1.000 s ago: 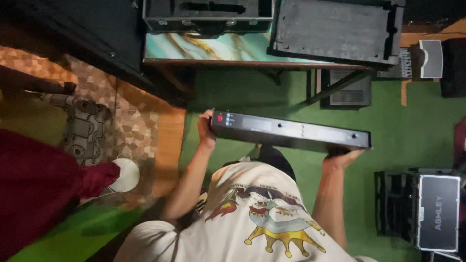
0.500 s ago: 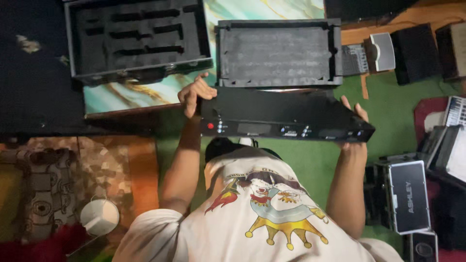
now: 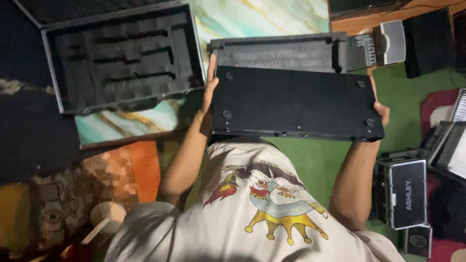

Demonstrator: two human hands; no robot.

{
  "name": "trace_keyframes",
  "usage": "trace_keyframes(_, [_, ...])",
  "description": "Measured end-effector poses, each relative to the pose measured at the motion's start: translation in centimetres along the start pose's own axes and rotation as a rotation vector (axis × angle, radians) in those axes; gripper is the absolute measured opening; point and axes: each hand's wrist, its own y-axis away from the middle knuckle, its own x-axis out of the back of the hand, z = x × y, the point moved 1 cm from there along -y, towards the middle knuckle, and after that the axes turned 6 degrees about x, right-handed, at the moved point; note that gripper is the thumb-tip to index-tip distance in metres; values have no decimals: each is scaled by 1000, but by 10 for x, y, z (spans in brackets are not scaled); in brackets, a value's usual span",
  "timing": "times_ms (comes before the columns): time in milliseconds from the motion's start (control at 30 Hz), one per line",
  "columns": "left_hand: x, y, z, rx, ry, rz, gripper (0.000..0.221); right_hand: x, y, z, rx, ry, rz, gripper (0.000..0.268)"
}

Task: The person opens a hard-shell equipment case, removes foam padding and internal layers, and then places a black electronic audio unit into the case.

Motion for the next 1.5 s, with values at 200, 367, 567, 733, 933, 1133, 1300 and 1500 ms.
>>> trace_keyframes(200, [61,-34,-1,390,56,250,44,24,-43,25,5,124,11,82])
trace_keyframes(367, [79,-38,0,437,34,273,40,56,-68,57,-37,90,23,71])
trace_keyframes(567, [53,-25,2,206,-54,278,69,49,-81,51,-150,387,105,71])
trace_keyframes(733, [40,-15,-15,212,-297,366,76,29,-85,33,-193,348,25,82])
trace_keyframes(933, [63,-8,-53,238,-488,415,85,48,-78,21,-202,495,-45,89])
trace_keyframes(1133, [97,-37,-68,41,-668,371,80,94,-111,37,-191,729,-114,88])
trace_keyframes(1300, [118,-68,-69,0,-802,346,74,108,-143,62,-148,846,-65,84])
trace_keyframes(1500, [143,-86,-78,56,-845,373,73,100,-168,69,-110,1013,-97,69])
